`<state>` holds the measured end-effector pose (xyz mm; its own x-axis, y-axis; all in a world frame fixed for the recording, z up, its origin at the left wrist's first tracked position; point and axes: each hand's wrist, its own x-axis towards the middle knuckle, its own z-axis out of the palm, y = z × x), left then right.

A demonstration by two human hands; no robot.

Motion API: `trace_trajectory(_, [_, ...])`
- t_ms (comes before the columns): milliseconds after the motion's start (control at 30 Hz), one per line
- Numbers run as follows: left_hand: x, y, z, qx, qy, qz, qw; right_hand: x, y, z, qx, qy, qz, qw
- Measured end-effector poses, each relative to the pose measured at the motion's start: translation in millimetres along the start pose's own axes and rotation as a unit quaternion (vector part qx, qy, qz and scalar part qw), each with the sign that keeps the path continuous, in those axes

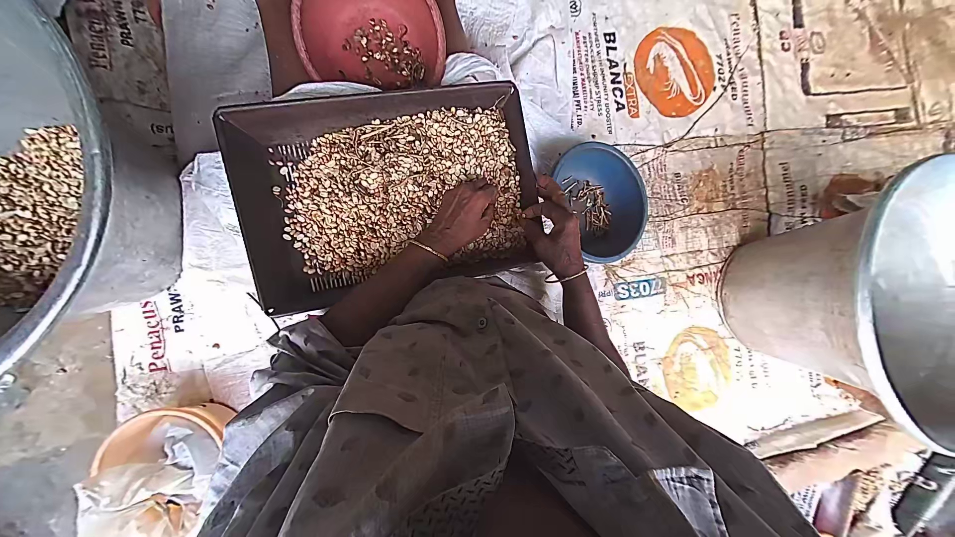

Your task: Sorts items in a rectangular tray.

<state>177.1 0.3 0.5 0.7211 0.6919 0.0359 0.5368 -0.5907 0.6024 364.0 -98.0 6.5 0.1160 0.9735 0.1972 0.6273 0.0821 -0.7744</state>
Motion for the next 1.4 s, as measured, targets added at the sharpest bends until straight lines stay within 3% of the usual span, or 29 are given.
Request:
trace_trajectory(133, [2,-16,-5,-0.199,0.053,-0.029,0.978,0,2,-7,0.037,0.008,-0.023,0.999])
trace_trajectory(233, [2,-27,-14,-0.362,0.07,-0.071,0.927,1,2,-8,0.042,0.007,-0.032,0.999])
trace_trajectory(333, [-2,-31,-22,-0.452,0.084,-0.095,0.883,0,1,-6,0.048,0.007,-0.023,0.999])
trace_trajectory(500, [-4,-33,-28,-0.551,0.057,-0.118,0.824,2,-1,-6,0.055,0.017,-0.035,0.998])
trace_trajectory(633, [-6,-32,-31,-0.572,0.051,-0.121,0.81,5,-1,-14,0.062,0.039,-0.036,0.997])
trace_trajectory(800, [-6,-32,-37,-0.636,0.083,-0.142,0.754,12,20,-35,0.096,0.092,0.001,0.991])
trace_trajectory(900, [-5,-33,-43,-0.652,0.116,-0.178,0.728,18,42,-60,-0.004,0.136,0.046,0.99])
trace_trajectory(1000, [-5,-35,-47,-0.643,0.119,-0.193,0.731,23,45,-82,-0.215,0.023,0.18,0.959])
trace_trajectory(1067, [-6,-35,-46,-0.628,0.099,-0.208,0.743,26,46,-86,-0.254,-0.065,0.25,0.932])
trace_trajectory(1100, [-6,-35,-47,-0.613,0.089,-0.211,0.756,28,44,-85,-0.249,-0.069,0.25,0.933])
trace_trajectory(1267, [-8,-31,-50,-0.484,0.038,-0.205,0.85,65,13,-63,-0.151,0.031,0.086,0.984])
trace_trajectory(1333, [-7,-33,-50,-0.429,0.036,-0.191,0.882,91,-5,-43,-0.104,0.024,0.012,0.994])
trace_trajectory(1400, [-8,-36,-50,-0.417,0.047,-0.189,0.888,120,-25,-15,-0.064,-0.003,-0.022,0.998])
